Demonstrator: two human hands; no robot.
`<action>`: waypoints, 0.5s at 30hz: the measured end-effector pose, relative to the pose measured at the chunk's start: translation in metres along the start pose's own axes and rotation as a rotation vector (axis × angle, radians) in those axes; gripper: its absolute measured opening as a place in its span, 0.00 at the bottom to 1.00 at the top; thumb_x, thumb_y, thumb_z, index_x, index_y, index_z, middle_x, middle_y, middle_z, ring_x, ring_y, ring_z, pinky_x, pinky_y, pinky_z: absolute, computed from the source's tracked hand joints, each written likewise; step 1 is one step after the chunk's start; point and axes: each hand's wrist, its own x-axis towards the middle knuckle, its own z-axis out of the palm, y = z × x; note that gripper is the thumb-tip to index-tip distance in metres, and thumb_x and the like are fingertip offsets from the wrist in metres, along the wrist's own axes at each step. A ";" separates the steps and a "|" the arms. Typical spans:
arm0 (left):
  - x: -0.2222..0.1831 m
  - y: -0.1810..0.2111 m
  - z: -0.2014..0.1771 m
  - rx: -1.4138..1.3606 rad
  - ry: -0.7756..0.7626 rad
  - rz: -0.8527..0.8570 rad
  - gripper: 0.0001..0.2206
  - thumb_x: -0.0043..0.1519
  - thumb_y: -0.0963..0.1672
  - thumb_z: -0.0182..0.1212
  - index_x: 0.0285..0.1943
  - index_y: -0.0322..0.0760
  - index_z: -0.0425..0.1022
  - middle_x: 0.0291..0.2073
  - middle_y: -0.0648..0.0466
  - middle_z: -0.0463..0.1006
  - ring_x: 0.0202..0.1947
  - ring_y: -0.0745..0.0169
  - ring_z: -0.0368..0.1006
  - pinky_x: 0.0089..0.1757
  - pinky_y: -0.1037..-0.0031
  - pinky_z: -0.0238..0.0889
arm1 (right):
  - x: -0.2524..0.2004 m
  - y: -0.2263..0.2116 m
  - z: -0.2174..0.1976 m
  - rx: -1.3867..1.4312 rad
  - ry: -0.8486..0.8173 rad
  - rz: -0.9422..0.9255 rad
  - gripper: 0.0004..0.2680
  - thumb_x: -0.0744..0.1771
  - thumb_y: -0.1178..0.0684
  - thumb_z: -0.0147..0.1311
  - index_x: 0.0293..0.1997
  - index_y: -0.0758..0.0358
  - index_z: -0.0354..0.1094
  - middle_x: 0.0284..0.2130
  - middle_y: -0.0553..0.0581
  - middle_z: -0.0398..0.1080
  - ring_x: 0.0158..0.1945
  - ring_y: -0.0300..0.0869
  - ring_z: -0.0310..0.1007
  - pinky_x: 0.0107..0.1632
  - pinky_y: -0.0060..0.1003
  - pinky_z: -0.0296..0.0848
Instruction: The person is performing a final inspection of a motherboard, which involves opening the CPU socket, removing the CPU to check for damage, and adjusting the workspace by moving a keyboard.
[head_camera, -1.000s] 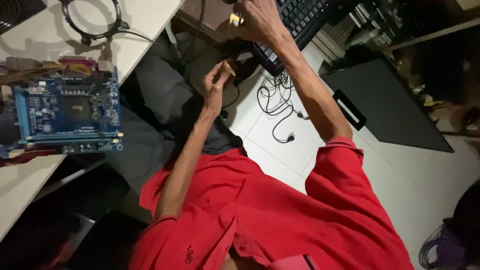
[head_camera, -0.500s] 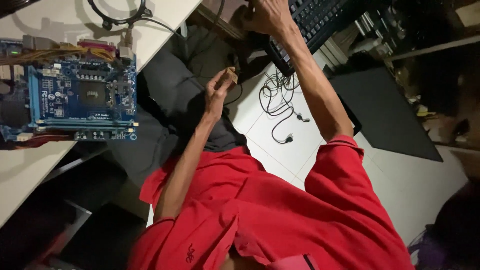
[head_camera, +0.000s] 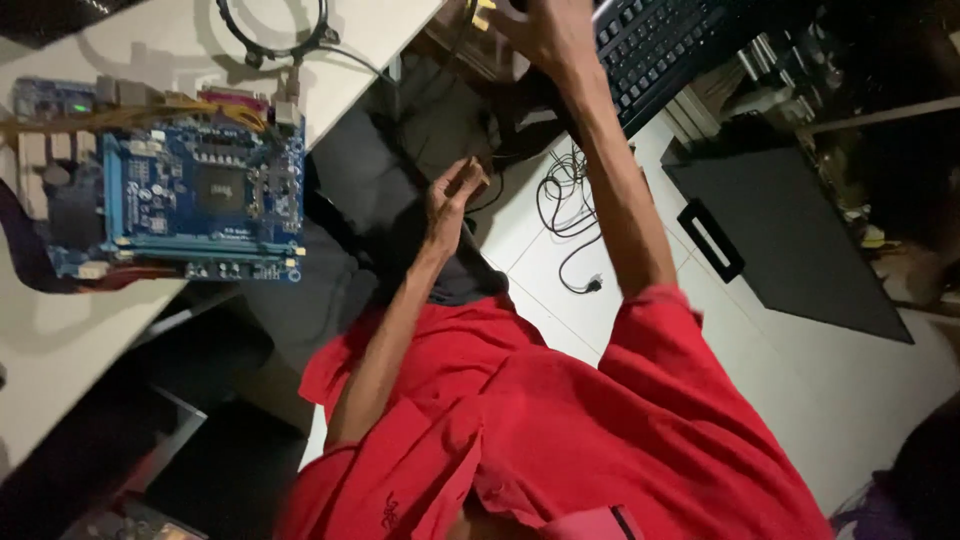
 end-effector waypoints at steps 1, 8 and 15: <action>0.002 0.000 -0.002 0.005 -0.008 0.002 0.19 0.60 0.49 0.68 0.53 0.31 0.80 0.39 0.57 0.79 0.41 0.68 0.73 0.50 0.81 0.65 | -0.011 -0.017 -0.025 -0.004 0.007 0.004 0.09 0.65 0.50 0.73 0.36 0.62 0.77 0.24 0.52 0.76 0.18 0.39 0.68 0.21 0.31 0.68; 0.031 0.002 0.016 -0.135 -0.324 0.018 0.20 0.67 0.48 0.62 0.64 0.31 0.74 0.57 0.50 0.78 0.60 0.59 0.73 0.62 0.67 0.63 | -0.184 0.009 -0.056 0.461 0.806 0.920 0.11 0.71 0.49 0.52 0.57 0.61 0.64 0.36 0.53 0.68 0.31 0.37 0.63 0.36 0.34 0.67; 0.075 0.004 0.098 -0.039 -0.391 0.173 0.14 0.69 0.45 0.61 0.60 0.32 0.78 0.53 0.55 0.81 0.52 0.69 0.75 0.58 0.78 0.67 | -0.216 -0.009 -0.036 0.806 0.440 1.302 0.19 0.69 0.40 0.47 0.57 0.69 0.63 0.41 0.60 0.69 0.36 0.39 0.72 0.32 0.29 0.74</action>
